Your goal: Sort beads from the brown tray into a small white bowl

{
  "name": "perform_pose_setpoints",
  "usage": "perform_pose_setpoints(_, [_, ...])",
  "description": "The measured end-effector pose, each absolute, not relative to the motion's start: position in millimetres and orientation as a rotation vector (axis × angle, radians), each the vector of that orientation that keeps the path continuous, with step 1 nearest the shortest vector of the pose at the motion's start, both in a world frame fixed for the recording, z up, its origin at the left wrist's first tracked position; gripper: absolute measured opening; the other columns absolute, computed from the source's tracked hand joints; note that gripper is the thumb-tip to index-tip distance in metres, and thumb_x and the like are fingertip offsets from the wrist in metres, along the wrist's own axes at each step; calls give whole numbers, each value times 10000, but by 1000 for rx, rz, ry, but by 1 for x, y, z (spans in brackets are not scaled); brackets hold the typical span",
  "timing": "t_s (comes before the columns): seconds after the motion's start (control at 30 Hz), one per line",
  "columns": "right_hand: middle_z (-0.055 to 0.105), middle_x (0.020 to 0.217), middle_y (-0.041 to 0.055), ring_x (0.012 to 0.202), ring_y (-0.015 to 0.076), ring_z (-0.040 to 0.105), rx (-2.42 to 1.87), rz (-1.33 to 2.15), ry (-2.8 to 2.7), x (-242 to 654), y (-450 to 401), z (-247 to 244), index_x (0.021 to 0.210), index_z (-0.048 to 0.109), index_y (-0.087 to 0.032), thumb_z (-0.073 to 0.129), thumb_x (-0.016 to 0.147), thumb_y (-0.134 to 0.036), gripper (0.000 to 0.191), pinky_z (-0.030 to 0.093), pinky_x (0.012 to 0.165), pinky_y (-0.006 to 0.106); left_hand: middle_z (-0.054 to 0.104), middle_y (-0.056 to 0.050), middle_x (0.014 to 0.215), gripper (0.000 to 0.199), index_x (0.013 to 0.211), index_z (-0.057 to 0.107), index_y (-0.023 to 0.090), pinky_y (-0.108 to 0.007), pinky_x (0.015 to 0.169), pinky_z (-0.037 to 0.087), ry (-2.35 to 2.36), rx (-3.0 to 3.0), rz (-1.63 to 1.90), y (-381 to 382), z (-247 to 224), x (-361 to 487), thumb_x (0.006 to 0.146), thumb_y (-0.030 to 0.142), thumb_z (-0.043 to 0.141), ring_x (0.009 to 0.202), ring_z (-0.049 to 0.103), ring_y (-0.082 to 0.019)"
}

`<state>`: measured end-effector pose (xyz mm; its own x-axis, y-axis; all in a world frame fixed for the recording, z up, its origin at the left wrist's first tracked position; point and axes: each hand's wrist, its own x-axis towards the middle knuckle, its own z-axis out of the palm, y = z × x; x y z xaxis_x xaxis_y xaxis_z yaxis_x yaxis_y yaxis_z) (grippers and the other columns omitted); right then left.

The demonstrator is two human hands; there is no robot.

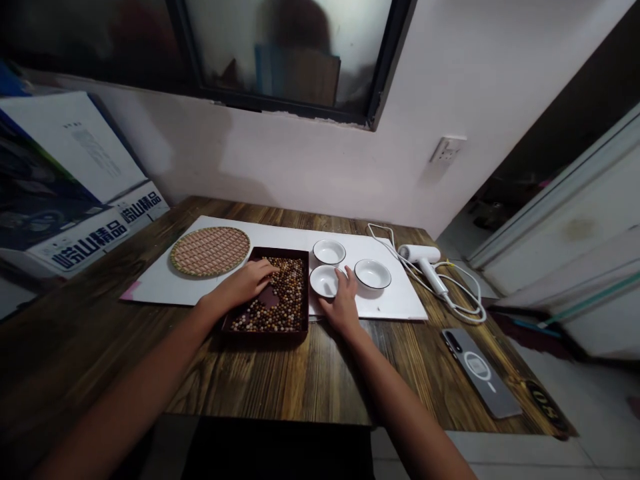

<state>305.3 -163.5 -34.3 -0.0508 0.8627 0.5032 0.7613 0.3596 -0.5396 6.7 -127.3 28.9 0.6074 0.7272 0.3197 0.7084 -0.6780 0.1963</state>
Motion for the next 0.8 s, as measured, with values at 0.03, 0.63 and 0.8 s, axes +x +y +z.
perform_pose_setpoints(0.03, [221, 1577, 207, 1497, 342, 184, -1421, 158, -1830, 305, -164, -34, 1462, 376, -139, 698, 756, -231, 782, 225, 1226, 537, 651, -105, 1159, 389, 1258, 626, 168, -392, 973, 489, 1244, 2776, 589, -128, 29, 7, 909, 64, 490, 1063, 621, -233])
perform_pose_setpoints(0.63, [1, 1627, 217, 1528, 394, 30, -1477, -70, -1965, 308, -161, -46, 1574, 69, -181, 583, 870, -418, 903, 133, 1182, 701, 628, -79, 1049, 335, 1161, 601, 186, -371, 956, 449, 1343, 2484, 705, -125, 26, 8, 842, 97, 547, 1091, 569, -247])
perform_pose_setpoints(0.8, [-67, 1635, 203, 1528, 416, -43, -1474, -57, -2000, 306, -164, -43, 1591, -19, -186, 526, 903, -401, 903, 61, 1148, 755, 612, -34, 829, 261, 1161, 578, 184, -361, 877, 421, 1414, 2358, 686, -131, 31, 9, 901, 193, 575, 917, 547, -204])
